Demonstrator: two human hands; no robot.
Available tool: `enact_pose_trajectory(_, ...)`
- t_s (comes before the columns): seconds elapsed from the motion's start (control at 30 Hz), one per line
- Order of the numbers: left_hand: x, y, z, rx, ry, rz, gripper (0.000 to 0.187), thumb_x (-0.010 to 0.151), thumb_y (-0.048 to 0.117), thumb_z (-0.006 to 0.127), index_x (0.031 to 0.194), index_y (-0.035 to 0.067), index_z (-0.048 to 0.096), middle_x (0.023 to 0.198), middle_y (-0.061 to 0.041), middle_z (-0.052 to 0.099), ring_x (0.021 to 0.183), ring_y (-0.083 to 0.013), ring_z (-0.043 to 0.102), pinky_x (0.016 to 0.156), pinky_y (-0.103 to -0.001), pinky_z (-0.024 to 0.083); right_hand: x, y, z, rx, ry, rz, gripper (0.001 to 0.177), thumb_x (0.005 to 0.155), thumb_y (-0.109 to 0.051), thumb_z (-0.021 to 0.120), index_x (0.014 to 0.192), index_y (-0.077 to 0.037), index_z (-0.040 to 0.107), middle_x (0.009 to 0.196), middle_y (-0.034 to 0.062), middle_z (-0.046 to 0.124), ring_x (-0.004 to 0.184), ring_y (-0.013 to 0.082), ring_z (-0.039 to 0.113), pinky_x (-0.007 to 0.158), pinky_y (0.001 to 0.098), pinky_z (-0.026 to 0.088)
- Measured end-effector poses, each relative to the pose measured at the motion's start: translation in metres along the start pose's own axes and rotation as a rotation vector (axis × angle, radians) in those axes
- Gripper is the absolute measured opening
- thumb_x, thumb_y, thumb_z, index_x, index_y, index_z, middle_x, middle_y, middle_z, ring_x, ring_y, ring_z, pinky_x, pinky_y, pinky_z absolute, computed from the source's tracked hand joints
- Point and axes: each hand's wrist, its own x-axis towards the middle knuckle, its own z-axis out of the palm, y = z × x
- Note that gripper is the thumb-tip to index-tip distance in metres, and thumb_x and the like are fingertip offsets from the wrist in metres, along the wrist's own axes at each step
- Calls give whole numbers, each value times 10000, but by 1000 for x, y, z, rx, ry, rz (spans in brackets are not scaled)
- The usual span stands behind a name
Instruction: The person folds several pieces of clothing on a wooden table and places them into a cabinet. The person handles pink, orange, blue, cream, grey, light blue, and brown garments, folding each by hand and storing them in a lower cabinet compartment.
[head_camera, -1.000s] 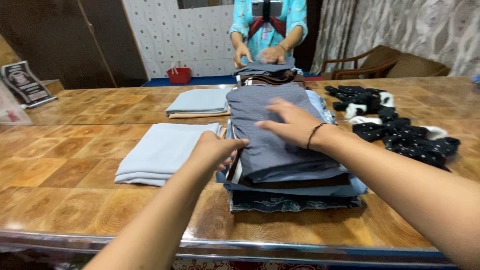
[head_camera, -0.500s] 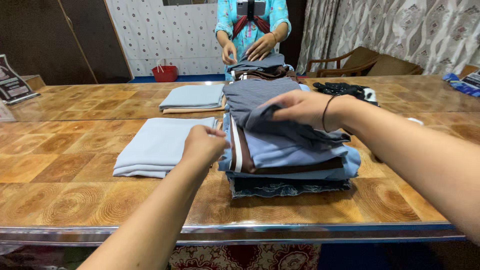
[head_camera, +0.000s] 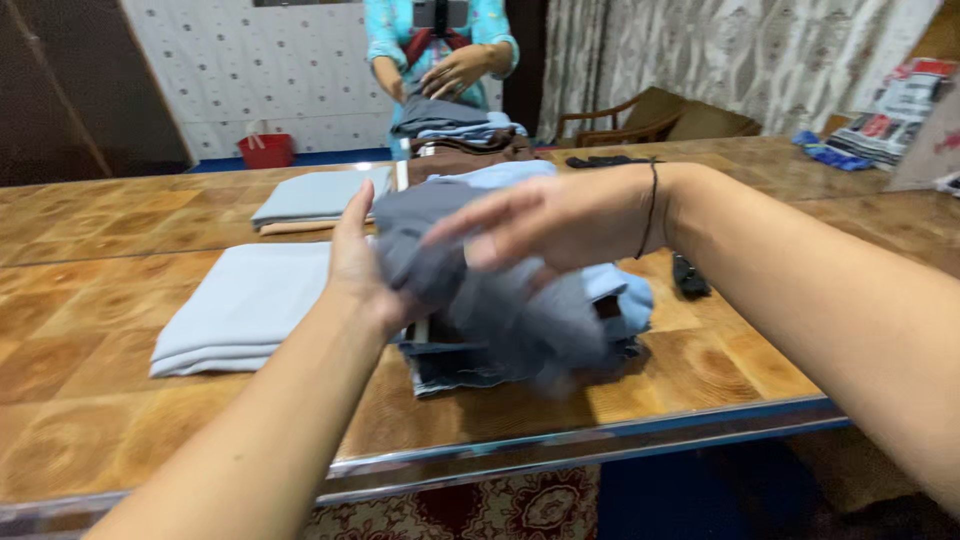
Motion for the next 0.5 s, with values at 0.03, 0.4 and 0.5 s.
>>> enact_pose_trajectory(0.03, -2, 1, -2, 97, 153, -14, 659, 805, 496, 599, 1257, 19, 654, 1173, -207, 723, 996, -368, 731, 885, -528, 571, -5, -2, 3, -25, -16, 26, 525, 937, -279, 694, 1447, -167, 643, 1345, -75, 728, 1241, 106, 650, 994, 373, 560)
enact_pose_trajectory(0.4, -44, 54, 31, 607, 374, -134, 280, 736, 5, 680, 998, -92, 686, 831, -166, 742, 674, -242, 731, 663, -352, 641, 46, -12, -21, -244, 494, -480, 581, 868, -184, 774, 1421, -120, 609, 1383, 78, 684, 1275, 186, 673, 1106, 297, 520)
enact_pose_trajectory(0.5, -81, 94, 68, 1077, 546, -239, 247, 735, 43, 706, 952, -66, 752, 853, -175, 784, 654, -212, 716, 679, -299, 616, 69, -48, -8, -434, 249, -611, 652, 787, -134, 678, 1426, -135, 547, 1513, -14, 503, 1356, 112, 532, 989, 310, 549)
